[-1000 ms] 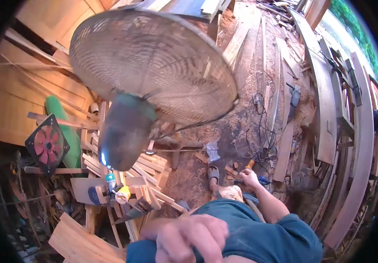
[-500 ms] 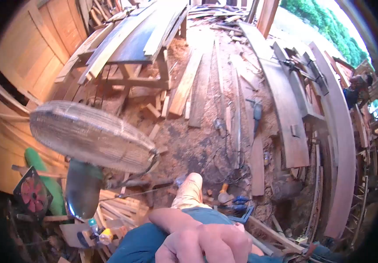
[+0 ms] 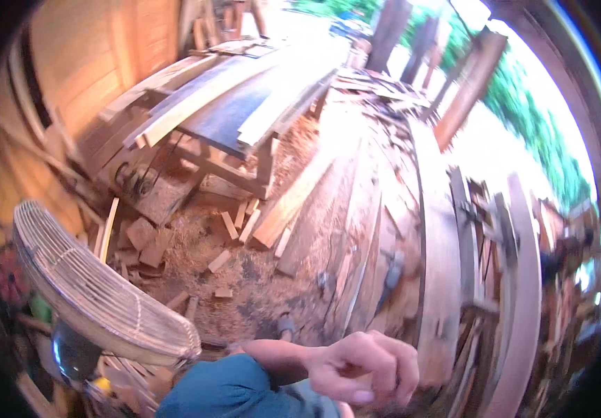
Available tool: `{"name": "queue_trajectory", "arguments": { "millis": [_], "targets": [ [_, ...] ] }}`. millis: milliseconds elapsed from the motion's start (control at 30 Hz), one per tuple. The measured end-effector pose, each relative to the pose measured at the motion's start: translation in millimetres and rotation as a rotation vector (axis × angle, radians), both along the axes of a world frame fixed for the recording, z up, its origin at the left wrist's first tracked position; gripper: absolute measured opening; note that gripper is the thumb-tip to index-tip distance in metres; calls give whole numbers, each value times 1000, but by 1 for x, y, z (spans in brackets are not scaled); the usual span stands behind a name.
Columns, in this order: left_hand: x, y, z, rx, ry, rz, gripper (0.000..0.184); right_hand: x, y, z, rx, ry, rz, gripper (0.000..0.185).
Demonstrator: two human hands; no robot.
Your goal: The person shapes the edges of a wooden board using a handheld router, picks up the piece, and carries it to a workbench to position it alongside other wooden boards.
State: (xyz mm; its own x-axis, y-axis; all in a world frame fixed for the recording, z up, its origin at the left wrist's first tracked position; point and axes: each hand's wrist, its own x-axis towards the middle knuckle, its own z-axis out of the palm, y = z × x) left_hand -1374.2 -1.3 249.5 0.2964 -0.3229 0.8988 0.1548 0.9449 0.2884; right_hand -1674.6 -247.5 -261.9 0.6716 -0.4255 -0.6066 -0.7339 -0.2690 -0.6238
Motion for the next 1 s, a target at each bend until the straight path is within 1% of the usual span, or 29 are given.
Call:
{"name": "queue_trajectory", "arguments": {
  "millis": [67, 133, 167, 200, 267, 300, 367, 400, 467, 500, 533, 567, 600, 633, 667, 733, 767, 800, 833, 867, 900, 933, 967, 1000],
  "targets": [
    [46, -10, -3, 101, 61, 121, 20, 71, -30, 32, 117, 47, -64, 25],
    [86, -16, -4, 194, 99, 252, 18, 136, -60, 61, 203, 22, -127, 25],
    [104, -19, -5, 261, 97, 330, 13, 166, -73, 72, 171, -26, -74, 23],
    [118, -19, -5, 352, 85, 385, 11, 191, -78, 83, 235, -99, -189, 22],
    [146, -16, -4, 529, 45, 513, 10, 240, -84, 110, 316, -144, -348, 22],
    [160, -19, -10, 510, 23, 595, 9, 266, -85, 111, 317, -121, -337, 22],
    [202, -22, -39, 627, -36, 616, 9, 287, -98, 83, 304, -60, -325, 23],
    [222, -21, -62, 687, -51, 618, 10, 296, -96, 75, 317, -25, -290, 24],
    [265, -15, -127, 1000, 94, 815, 16, 319, -102, 61, -76, 10, 182, 41],
    [285, -8, -165, 1126, 135, 925, 23, 340, -99, 73, -87, 140, 243, 43],
    [301, 3, -185, 1250, 171, 1035, 31, 358, -103, 66, -52, 101, 281, 43],
    [316, 11, -204, 1299, 171, 1125, 31, 376, -108, 61, -16, 61, 316, 42],
    [327, 20, -214, 1352, 176, 1211, 31, 387, -115, 49, 22, 27, 350, 42],
    [340, 29, -219, 1408, 181, 1291, 31, 407, -116, 40, 90, 42, 305, 46],
    [359, 34, -225, 1388, 249, 1376, 30, 429, -126, 35, -26, 103, 402, 50],
    [405, 42, -228, 1337, 369, 1535, 28, 482, -126, 32, -60, 211, 402, 53],
    [436, 47, -231, 1266, 364, 1668, 27, 516, -118, 52, -85, 231, 419, 52],
    [471, 53, -231, 1183, 354, 1802, 25, 552, -120, 43, -154, 187, 454, 51],
    [505, 59, -230, 1150, 275, 2014, 26, 588, -129, 13, -219, 141, 491, 51],
    [534, 74, -230, 1284, 217, 1976, 22, 611, -130, -3, -281, 112, 527, 50],
    [559, 82, -237, 1369, 169, 2087, 25, 652, -100, 73, -122, 200, 398, 47],
    [588, 93, -243, 1442, 109, 2206, 31, 685, -101, 50, -85, 203, 358, 39],
    [614, 107, -247, 1787, 199, 2045, 57, 725, -96, 40, -25, 159, 351, 38],
    [637, 117, -267, 2020, 217, 2112, 79, 757, -91, 37, 31, 120, 344, 37]
  ]
}}
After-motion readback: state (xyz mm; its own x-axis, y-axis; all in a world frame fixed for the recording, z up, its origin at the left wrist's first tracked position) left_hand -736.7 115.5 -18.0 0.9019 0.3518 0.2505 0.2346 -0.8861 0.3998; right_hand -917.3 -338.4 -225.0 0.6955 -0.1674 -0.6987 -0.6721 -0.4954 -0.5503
